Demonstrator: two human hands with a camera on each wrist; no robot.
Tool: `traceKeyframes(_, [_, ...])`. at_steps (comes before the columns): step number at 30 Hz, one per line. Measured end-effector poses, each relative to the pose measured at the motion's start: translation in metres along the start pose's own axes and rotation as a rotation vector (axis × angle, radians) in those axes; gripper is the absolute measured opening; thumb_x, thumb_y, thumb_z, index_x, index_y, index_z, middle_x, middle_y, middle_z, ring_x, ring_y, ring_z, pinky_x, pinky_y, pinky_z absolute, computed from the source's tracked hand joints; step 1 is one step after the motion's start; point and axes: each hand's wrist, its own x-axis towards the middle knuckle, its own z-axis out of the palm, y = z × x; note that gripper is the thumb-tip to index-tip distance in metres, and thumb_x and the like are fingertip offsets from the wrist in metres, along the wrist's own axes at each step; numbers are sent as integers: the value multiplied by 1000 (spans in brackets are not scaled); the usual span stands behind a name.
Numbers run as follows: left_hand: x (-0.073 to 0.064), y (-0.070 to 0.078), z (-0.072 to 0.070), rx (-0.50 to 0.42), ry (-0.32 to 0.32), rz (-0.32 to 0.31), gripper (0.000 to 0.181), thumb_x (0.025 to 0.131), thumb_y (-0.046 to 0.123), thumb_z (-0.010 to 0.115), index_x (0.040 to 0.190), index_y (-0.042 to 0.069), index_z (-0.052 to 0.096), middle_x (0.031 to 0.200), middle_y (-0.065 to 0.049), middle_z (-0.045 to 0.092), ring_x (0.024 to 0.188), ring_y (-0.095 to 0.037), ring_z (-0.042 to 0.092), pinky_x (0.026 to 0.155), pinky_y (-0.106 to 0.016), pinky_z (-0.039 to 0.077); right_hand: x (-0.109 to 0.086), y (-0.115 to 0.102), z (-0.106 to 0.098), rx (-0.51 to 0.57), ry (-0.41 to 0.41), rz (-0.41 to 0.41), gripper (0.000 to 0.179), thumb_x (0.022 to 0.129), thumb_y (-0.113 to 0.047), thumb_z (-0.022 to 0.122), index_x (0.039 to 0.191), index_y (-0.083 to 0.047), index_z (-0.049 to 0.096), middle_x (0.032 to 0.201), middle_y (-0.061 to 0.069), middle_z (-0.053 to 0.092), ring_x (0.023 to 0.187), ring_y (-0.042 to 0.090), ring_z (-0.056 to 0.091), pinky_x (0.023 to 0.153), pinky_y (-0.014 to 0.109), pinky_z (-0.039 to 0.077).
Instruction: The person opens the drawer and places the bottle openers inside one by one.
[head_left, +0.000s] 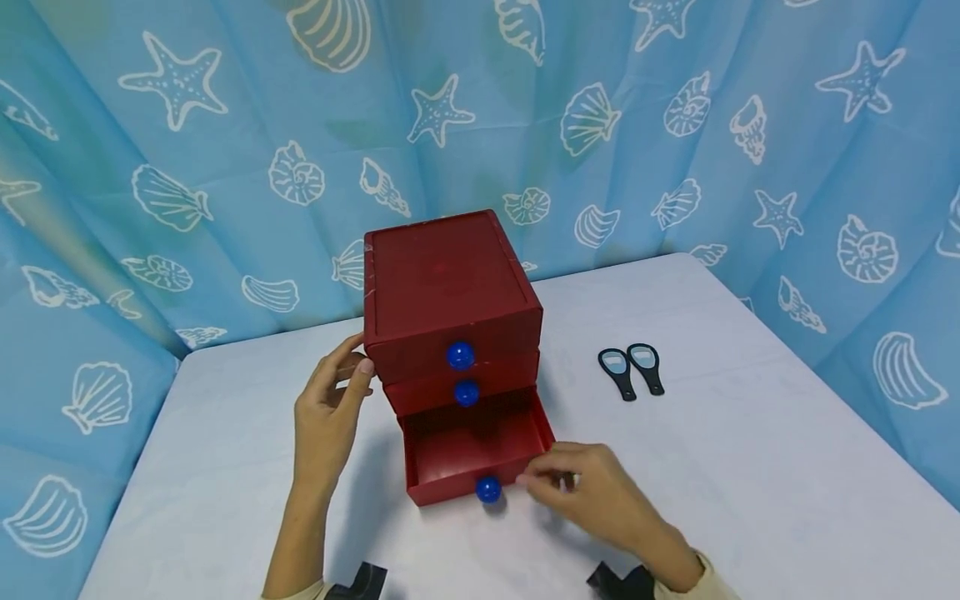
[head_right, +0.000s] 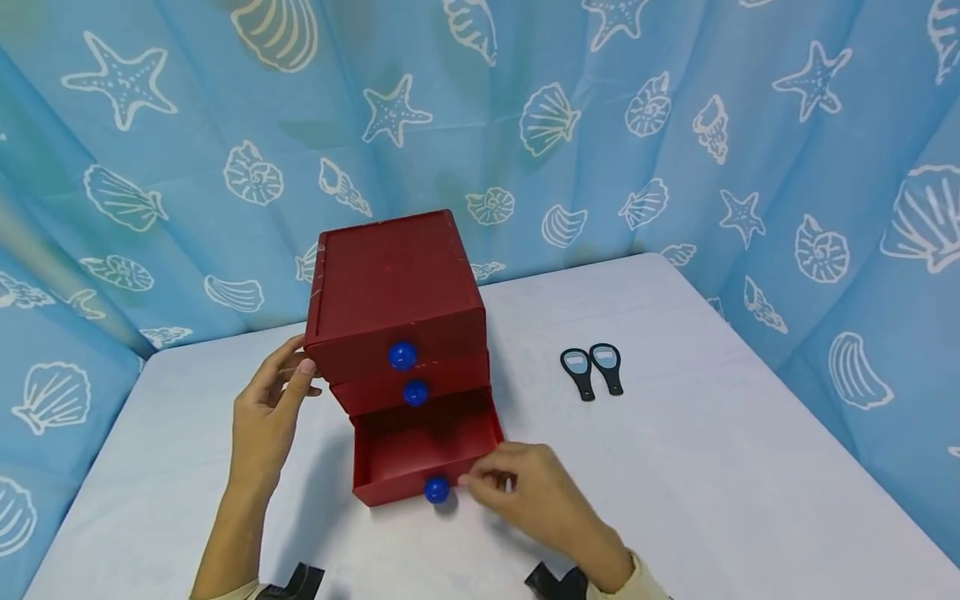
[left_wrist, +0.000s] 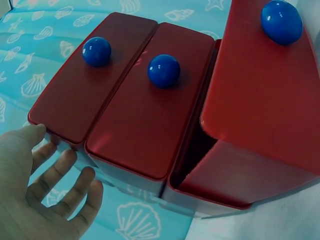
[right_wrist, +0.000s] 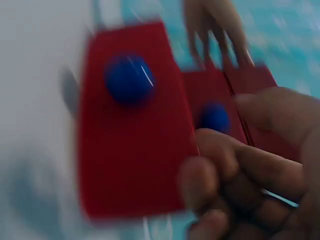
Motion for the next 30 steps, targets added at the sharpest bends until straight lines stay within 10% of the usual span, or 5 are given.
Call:
traceKeyframes(9, [2,0,0,14,5,11,38,102,12,58,140,11,58,113,-7,62,99,-15,62,80,-18,53,28,81,-46,-311,499,-20,7,83,-8,80,85,-3,74,71,-1,56,63,12,52,52,22,42])
traceKeyframes(20, [4,-40,-2,-12,19,7,40,101,20,61,140,27,59,116,3,63,102,-14,63,81,-23,55,36,117,-55,-451,442,107,24,79,-15,85,88,4,72,70,5,56,56,16,49,46,29,40])
traceKeyframes(30, [6,-42,1,12,13,15,41,102,17,59,143,20,57,117,-3,62,102,-13,63,81,-20,54,33,125,-52,-488,425,149,28,78,-21,86,82,3,71,71,6,52,55,17,46,43,29,37])
